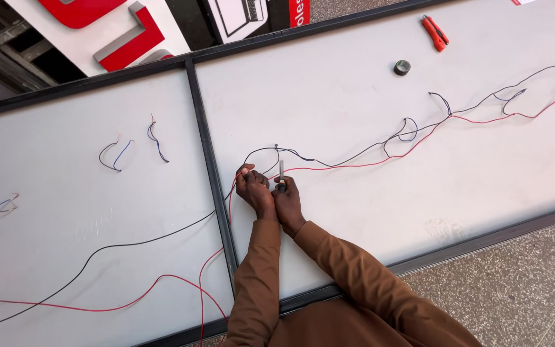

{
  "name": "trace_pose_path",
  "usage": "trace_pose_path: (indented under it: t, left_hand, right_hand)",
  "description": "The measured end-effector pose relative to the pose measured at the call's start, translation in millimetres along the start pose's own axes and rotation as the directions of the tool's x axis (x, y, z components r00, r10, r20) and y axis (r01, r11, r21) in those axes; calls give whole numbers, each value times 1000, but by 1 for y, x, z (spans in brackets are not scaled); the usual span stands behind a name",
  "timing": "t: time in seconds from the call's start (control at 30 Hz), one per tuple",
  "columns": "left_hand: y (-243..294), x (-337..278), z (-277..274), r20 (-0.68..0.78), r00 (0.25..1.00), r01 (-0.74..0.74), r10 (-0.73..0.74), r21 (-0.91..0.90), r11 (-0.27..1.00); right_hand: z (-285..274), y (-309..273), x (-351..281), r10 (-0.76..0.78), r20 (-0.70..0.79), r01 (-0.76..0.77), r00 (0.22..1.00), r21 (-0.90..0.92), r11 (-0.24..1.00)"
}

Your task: Stripping and twisting electrical wires to create connections on a large sign board.

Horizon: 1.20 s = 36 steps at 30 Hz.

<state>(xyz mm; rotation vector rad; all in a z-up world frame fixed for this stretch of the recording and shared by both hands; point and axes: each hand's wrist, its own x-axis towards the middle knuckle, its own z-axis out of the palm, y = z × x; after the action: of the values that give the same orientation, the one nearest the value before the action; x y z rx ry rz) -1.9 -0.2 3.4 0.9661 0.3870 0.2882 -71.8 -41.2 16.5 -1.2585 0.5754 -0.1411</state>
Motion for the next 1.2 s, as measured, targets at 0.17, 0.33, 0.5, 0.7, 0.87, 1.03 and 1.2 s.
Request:
trace_pose_path:
  t: [0.17, 0.33, 0.5, 0.7, 0.87, 1.03, 1.2]
  left_hand:
    - [4, -1, 6, -46, 998, 43, -44, -39, 998]
    - [35, -31, -4, 31, 991, 129, -131, 62, 990]
    - [57, -47, -64, 481, 830, -556, 281, 684, 472]
    - [46, -19, -43, 782, 623, -780, 34, 617, 108]
    - [63, 2, -26, 812, 582, -813, 43, 578, 69]
    - [74, 31, -13, 790, 573, -818, 218, 565, 103]
    - [77, 48, -22, 776, 631, -657, -2, 536, 531]
  right_hand:
    - [0, 4, 0, -4, -47, 8, 999, 75, 997]
    - [-16, -7, 0, -21, 2, 20, 1000, 55, 998]
    - [-35, -2, 4, -22, 168, 30, 986, -43, 999]
    - [-26, -66, -40, -36, 295, 97, 955, -194, 976]
    - [-57, -59, -5, 81, 402, 156, 912, -522, 839]
    - [-98, -39, -1, 11, 605, 461, 796, -618, 636]
    - [-58, -117, -58, 88, 583, 66, 808, -239, 969]
